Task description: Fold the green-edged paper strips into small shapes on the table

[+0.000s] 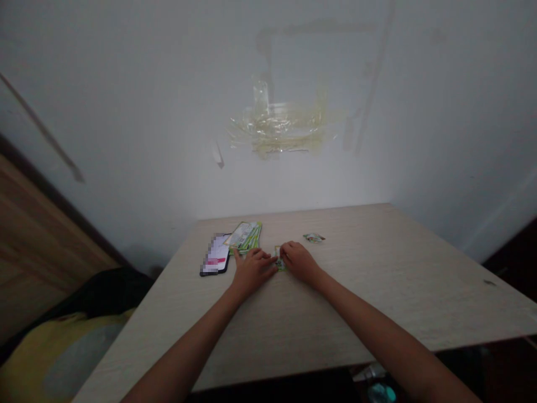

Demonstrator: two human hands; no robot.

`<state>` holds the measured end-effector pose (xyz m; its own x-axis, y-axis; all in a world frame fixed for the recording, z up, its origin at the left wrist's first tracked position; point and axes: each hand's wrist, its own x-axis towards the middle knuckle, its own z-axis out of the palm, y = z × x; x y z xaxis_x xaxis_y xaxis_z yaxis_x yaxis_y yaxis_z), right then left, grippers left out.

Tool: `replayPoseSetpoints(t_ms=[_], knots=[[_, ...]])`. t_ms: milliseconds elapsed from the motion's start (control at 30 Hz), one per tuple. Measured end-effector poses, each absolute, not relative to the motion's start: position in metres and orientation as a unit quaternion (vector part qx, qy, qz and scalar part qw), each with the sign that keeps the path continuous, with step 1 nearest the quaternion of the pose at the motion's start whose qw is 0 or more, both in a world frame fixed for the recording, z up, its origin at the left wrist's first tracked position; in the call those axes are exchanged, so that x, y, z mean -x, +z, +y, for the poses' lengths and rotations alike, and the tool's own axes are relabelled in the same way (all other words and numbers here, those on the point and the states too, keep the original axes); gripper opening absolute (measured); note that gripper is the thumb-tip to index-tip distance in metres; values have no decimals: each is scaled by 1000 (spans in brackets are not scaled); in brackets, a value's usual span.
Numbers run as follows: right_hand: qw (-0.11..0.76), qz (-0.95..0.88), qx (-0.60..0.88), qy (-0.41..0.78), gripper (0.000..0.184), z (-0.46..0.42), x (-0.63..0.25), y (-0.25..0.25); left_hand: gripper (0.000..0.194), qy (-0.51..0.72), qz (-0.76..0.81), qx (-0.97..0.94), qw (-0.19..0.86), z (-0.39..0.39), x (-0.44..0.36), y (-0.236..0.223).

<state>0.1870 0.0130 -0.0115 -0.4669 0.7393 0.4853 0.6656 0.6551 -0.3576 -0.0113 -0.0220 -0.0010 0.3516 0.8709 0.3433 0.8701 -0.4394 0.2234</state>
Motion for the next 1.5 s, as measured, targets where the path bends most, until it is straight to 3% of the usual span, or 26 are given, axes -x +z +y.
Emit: replayPoseSetpoints(t_ms=[433, 800, 1500], knots=[[301, -896, 316, 78, 11, -2, -191, 4, 28, 199, 520, -831, -7, -22, 13, 0], [340, -879, 302, 142, 14, -9, -198, -1, 26, 206, 512, -834, -7, -21, 14, -1], [324, -802, 278, 418, 18, -9, -199, -6, 25, 204, 516, -832, -18, -21, 13, -2]])
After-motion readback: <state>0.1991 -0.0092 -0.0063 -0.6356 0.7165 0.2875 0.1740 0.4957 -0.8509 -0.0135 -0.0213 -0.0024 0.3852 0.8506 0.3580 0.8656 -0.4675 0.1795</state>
